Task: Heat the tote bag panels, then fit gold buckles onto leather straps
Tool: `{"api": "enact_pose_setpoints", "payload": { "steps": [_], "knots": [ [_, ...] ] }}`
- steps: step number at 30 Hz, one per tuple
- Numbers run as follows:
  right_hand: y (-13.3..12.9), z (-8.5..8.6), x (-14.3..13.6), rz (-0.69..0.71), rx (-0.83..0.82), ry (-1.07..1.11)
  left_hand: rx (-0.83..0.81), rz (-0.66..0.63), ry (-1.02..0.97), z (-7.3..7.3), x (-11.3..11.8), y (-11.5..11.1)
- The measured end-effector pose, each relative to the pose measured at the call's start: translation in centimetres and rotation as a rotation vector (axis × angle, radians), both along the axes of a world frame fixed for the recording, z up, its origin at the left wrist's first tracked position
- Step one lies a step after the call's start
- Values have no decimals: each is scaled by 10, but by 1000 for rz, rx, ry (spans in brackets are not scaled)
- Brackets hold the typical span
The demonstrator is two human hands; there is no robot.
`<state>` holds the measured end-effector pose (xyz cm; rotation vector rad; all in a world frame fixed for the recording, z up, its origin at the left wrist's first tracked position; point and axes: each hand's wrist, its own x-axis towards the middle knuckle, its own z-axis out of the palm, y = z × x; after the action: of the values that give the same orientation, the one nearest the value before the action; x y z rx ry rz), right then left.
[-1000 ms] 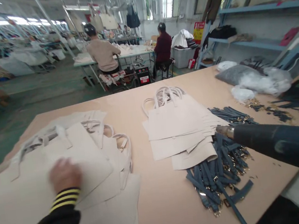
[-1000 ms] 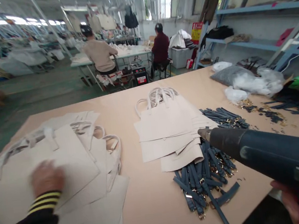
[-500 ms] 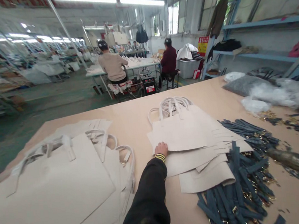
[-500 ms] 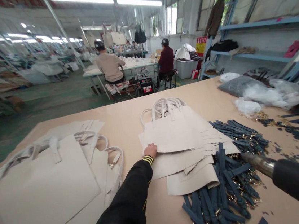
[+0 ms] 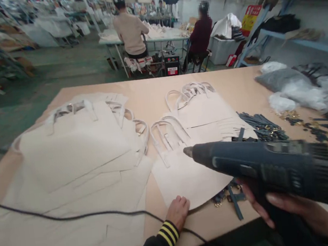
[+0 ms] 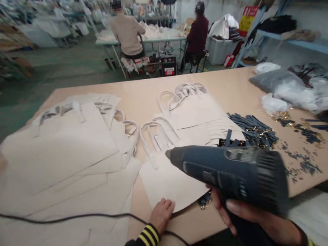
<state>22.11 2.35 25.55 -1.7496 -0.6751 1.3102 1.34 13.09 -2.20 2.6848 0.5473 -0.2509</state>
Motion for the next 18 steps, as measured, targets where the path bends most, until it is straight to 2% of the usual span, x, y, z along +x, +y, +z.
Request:
{"api": "enact_pose_setpoints", "payload": {
  "steps": [3, 5, 8, 12, 14, 18],
  "knots": [
    [31, -17, -9, 243, 62, 336, -40, 20, -24, 0, -5, -32],
    [50, -28, -19, 365, 38, 388, -69, 6, -54, 0, -3, -47],
    [68, -42, -36, 438, -8, 367, -109, -10, -113, 0, 1, -66],
    [82, -58, -57, 472, -11, 363, -137, 44, -198, -1, 1, -86],
    [88, -65, -64, 466, 7, 342, -165, 181, -282, -2, -3, -91],
    [96, -70, -65, 453, 20, 373, -149, 634, -330, -5, -17, -87]
  ]
}}
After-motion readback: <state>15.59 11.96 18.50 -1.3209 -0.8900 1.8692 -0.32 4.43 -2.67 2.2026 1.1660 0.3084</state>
